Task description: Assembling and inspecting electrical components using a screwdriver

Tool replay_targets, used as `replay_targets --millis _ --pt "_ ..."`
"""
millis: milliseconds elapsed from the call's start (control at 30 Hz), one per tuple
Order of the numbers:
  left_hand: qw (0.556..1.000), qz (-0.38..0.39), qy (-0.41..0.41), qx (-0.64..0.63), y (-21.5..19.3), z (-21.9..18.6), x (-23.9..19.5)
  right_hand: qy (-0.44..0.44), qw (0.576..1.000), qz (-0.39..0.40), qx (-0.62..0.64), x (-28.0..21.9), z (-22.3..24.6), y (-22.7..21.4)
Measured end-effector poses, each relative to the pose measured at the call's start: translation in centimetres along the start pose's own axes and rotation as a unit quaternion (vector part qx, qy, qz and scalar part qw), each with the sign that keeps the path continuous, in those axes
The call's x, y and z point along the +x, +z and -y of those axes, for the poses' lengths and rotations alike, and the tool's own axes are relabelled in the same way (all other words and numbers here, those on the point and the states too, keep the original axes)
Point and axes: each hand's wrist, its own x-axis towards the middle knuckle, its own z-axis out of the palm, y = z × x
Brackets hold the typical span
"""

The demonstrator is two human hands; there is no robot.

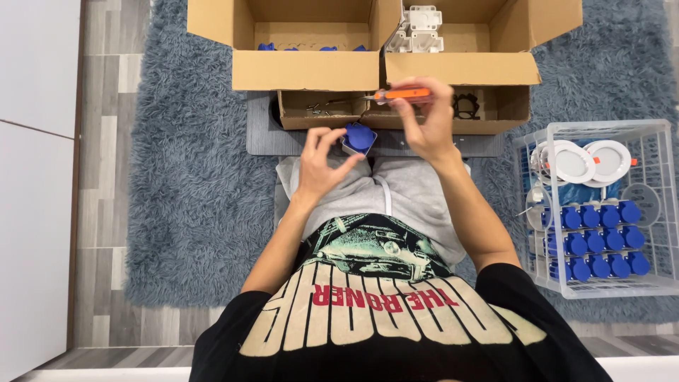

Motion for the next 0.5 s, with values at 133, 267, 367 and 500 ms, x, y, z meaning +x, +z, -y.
replay_targets --millis 133,267,367,500 --pt "0.995 -0.034 -0.062 -0.066 -1.7 -0.2 1.0 -0.01 0.998 -0.051 0.028 -0.5 0.9 -1.4" --pt "0.987 -0.058 -0.092 -0.116 -3.6 -1.1 2.8 -0.009 0.994 -0.093 0.061 -1.2 1.9 -2.7" --pt "0.981 -0.027 -0.108 -0.156 -5.4 -3.4 4.5 0.005 0.988 -0.13 0.081 -1.1 3.3 -2.7" --pt "0.971 -0.006 -0.112 -0.212 -5.2 -3.6 5.0 0.014 0.98 -0.147 0.131 -1.6 3.2 -2.8"
